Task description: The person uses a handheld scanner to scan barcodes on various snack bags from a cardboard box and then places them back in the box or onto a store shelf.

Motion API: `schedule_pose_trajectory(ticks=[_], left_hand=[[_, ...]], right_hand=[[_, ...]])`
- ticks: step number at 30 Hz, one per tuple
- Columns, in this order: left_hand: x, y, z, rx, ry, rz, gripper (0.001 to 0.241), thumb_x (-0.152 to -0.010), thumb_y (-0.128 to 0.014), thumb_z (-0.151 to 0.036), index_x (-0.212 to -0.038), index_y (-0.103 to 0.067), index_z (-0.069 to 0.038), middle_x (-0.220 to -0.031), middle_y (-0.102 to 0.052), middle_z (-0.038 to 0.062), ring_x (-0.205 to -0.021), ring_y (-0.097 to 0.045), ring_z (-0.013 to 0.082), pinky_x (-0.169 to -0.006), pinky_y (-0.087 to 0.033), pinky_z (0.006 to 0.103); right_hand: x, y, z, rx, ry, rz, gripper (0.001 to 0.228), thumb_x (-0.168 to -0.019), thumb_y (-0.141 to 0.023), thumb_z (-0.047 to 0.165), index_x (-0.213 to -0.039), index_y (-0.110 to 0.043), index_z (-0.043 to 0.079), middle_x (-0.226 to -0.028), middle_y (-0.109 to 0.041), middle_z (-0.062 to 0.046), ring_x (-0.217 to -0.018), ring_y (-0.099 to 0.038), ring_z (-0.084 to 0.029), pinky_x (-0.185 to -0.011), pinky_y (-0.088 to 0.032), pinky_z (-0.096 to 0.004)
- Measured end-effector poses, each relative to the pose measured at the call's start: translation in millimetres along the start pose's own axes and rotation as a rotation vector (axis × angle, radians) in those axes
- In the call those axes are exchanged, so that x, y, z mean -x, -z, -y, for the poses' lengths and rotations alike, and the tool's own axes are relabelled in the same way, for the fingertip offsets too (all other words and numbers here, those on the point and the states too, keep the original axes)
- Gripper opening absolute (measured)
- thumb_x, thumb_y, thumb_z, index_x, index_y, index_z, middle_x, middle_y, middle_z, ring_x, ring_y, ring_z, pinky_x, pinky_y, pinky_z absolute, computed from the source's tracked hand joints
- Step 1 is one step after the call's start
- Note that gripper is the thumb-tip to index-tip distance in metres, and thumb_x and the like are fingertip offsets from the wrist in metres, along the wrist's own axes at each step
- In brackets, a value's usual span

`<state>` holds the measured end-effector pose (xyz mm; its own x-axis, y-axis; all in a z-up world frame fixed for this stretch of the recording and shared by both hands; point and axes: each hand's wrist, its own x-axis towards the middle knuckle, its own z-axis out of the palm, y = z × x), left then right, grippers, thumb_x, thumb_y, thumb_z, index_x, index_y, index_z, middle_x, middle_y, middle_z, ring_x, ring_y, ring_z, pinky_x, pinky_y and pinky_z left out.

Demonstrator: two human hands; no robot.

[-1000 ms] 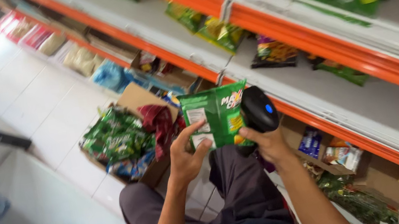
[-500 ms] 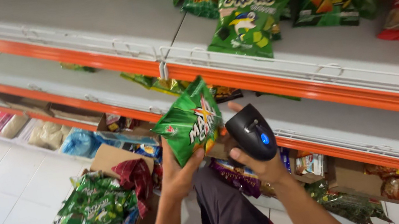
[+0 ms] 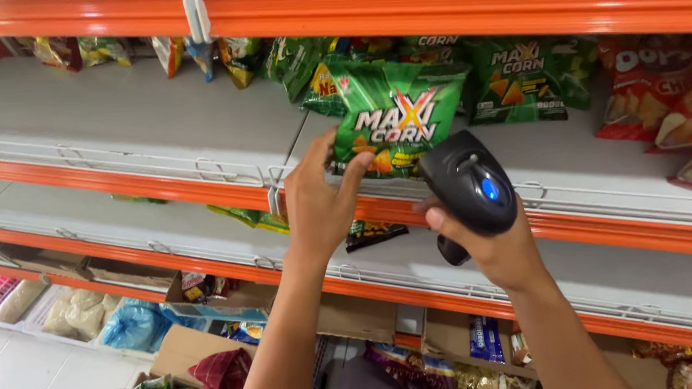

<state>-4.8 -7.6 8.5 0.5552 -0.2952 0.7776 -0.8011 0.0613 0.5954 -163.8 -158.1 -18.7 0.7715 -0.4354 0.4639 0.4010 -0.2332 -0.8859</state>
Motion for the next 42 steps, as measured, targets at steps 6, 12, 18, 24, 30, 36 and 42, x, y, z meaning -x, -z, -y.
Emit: schedule_pose_trajectory(ticks=[6, 12, 18, 24, 30, 36, 42], left_hand=[[-17.9, -9.4, 9.2, 0.025, -0.024, 0.05, 0.031, -0.095, -0.075, -0.021, -0.117, -0.065, -0.002, -0.1, -0.076, 0.014, -0.091, -0.075, 0.0286, -0.081, -0.057, 0.0371], [-22.0, 0.0, 18.3, -0.164, 0.006, 0.207, 0.03, -0.09, -0.076, -0.029, -0.101, -0.069, -0.002, -0.086, -0.074, 0.017, -0.08, -0.071, 0.0374, -0.068, -0.053, 0.0441], [-30.9, -5.0, 25.1, -0.354, 0.028, 0.304, 0.036, -0.091, -0.074, -0.036, -0.086, -0.066, -0.001, -0.078, -0.069, 0.021, -0.075, -0.065, 0.0435, -0.065, -0.048, 0.052], [-25.0, -12.2, 22.4, -0.312, 0.02, 0.195, 0.041, -0.097, -0.069, -0.04, -0.097, -0.068, 0.001, -0.091, -0.071, 0.02, -0.082, -0.068, 0.0399, -0.074, -0.051, 0.0494], [10.2, 1.9, 22.5, -0.275, -0.186, -0.013, 0.043, -0.101, -0.067, -0.029, -0.127, -0.065, 0.005, -0.12, -0.068, 0.02, -0.115, -0.061, 0.0403, -0.109, -0.043, 0.0522], [157.8, 50.9, 68.2, -0.103, 0.114, -0.229, 0.019, -0.101, -0.063, -0.014, -0.116, -0.065, -0.001, -0.118, -0.068, 0.017, -0.11, -0.066, 0.0299, -0.097, -0.054, 0.0387], [342.7, 108.8, 141.2, -0.218, 0.633, -0.311, 0.027, -0.097, -0.065, -0.011, -0.122, -0.065, -0.001, -0.11, -0.068, 0.017, -0.097, -0.071, 0.0287, -0.086, -0.056, 0.0369]], right_hand=[[-15.3, -0.2, 1.2, -0.051, 0.025, -0.039, 0.039, -0.089, -0.078, 0.012, -0.124, -0.064, 0.001, -0.097, -0.071, -0.004, -0.087, -0.07, -0.015, -0.074, -0.057, -0.031], [-17.7, 3.3, 1.5, 0.069, -0.134, 0.012, 0.029, -0.087, -0.078, 0.014, -0.112, -0.07, -0.001, -0.081, -0.076, -0.008, -0.073, -0.073, -0.015, -0.066, -0.059, -0.031], [-19.9, 0.4, 3.0, 0.265, -0.124, 0.048, 0.025, -0.087, -0.079, 0.019, -0.103, -0.073, 0.0, -0.081, -0.078, -0.005, -0.07, -0.071, -0.011, -0.065, -0.058, -0.028], [-9.5, -23.0, 5.4, 0.384, 0.27, 0.009, 0.061, -0.089, -0.084, 0.019, -0.138, -0.057, -0.005, -0.122, -0.071, -0.015, -0.11, -0.065, -0.013, -0.101, -0.047, -0.032], [20.2, -56.0, -19.5, 0.196, 0.321, -0.272, 0.08, -0.083, -0.082, 0.013, -0.146, -0.036, 0.002, -0.128, -0.057, -0.006, -0.107, -0.063, -0.005, -0.09, -0.054, -0.023], [76.3, -108.7, -131.0, 0.076, -0.096, 0.044, 0.029, -0.086, -0.082, 0.002, -0.113, -0.07, 0.0, -0.101, -0.076, -0.005, -0.091, -0.072, -0.011, -0.084, -0.059, -0.027], [131.0, -225.3, -255.6, -0.198, -0.487, 0.511, 0.023, -0.093, -0.073, 0.009, -0.114, -0.071, 0.0, -0.106, -0.074, -0.006, -0.093, -0.07, -0.011, -0.085, -0.057, -0.028]])
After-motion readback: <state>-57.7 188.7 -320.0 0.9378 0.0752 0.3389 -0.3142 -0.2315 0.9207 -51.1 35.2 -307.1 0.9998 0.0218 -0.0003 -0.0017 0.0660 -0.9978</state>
